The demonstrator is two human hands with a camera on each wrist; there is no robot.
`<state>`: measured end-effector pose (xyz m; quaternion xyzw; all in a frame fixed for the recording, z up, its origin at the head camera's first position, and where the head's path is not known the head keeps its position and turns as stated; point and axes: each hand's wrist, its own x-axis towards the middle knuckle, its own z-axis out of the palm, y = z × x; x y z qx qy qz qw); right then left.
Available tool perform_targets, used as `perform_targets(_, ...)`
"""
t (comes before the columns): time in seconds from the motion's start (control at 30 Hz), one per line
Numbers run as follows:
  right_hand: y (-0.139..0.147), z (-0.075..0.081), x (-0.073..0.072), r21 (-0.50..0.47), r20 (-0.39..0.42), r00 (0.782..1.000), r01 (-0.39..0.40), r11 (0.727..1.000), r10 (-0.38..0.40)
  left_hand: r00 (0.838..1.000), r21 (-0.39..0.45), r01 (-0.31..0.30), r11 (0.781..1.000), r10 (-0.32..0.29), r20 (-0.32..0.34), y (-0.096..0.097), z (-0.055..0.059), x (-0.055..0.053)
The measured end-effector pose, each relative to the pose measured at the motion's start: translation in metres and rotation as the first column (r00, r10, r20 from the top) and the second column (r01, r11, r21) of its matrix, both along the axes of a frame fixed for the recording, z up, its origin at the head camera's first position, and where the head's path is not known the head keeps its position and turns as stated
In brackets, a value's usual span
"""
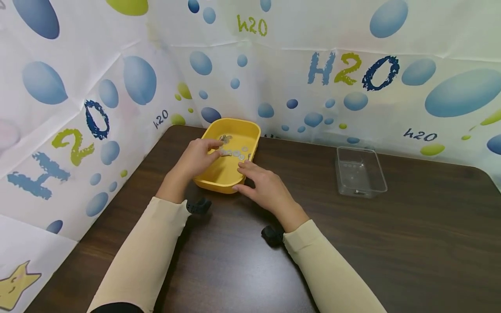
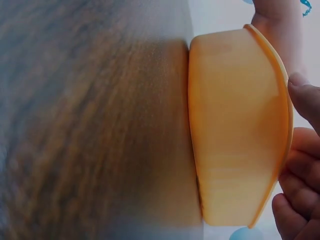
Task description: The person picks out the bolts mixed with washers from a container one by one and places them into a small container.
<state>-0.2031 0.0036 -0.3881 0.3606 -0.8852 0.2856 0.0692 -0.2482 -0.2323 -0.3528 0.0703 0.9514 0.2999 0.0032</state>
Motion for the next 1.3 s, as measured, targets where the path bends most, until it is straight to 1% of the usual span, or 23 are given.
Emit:
perform_targets(0.13, 0.000, -0.003, -0.003, 0.006, 0.003, 1.000, 0.006, 1.000, -0.006, 0.999, -0.068, 0.038, 0.997, -0.036, 0.031, 0.001, 0.000, -0.013)
perform_targets(0.27, 0.000, -0.006, -0.006, 0.000, -0.005, 1.000, 0.026, 1.000, -0.026, 0.997, -0.116, 0.053, 0.992, -0.046, 0.061, 0.002, -0.001, -0.025)
perform_targets(0.37, 0.001, -0.008, -0.008, -0.002, -0.018, 0.999, 0.038, 0.999, -0.038, 0.997, -0.144, 0.058, 0.988, -0.049, 0.066, 0.004, -0.002, -0.032)
perform_targets(0.47, 0.001, -0.010, -0.012, -0.006, -0.039, 0.998, 0.041, 0.999, -0.041, 0.995, -0.174, 0.076, 0.982, -0.063, 0.079, 0.005, -0.003, -0.040)
perform_targets(0.6, 0.003, -0.011, -0.016, -0.022, -0.062, 0.997, 0.047, 0.999, -0.049, 0.990, -0.229, 0.110, 0.967, -0.086, 0.114, 0.010, -0.006, -0.051)
perform_targets(0.73, 0.003, -0.011, -0.020, -0.030, -0.071, 0.996, 0.056, 0.998, -0.058, 0.985, -0.313, 0.148, 0.938, -0.112, 0.130, 0.013, -0.011, -0.063)
perform_targets(0.83, 0.003, -0.011, -0.023, -0.034, -0.080, 0.995, 0.064, 0.997, -0.066, 0.983, -0.366, 0.177, 0.914, -0.144, 0.114, 0.014, -0.015, -0.069)
perform_targets(0.93, 0.002, -0.011, -0.026, -0.037, -0.096, 0.992, 0.076, 0.996, -0.079, 0.981, -0.401, 0.193, 0.896, -0.172, 0.088, 0.015, -0.020, -0.074)
perform_targets(0.97, 0.002, -0.011, -0.027, -0.038, -0.100, 0.992, 0.079, 0.996, -0.082, 0.981, -0.415, 0.194, 0.889, -0.178, 0.078, 0.015, -0.021, -0.075)
perform_targets(1.07, 0.001, -0.012, -0.030, -0.035, -0.102, 0.991, 0.084, 0.996, -0.087, 0.981, -0.440, 0.190, 0.878, -0.182, 0.060, 0.017, -0.025, -0.079)
perform_targets(1.13, 0.000, -0.012, -0.032, -0.031, -0.099, 0.991, 0.085, 0.996, -0.087, 0.982, -0.448, 0.184, 0.875, -0.182, 0.049, 0.018, -0.027, -0.080)
perform_targets(1.3, -0.001, -0.013, -0.037, -0.031, -0.095, 0.991, 0.090, 0.996, -0.092, 0.986, -0.428, 0.163, 0.889, -0.162, 0.040, 0.020, -0.027, -0.082)
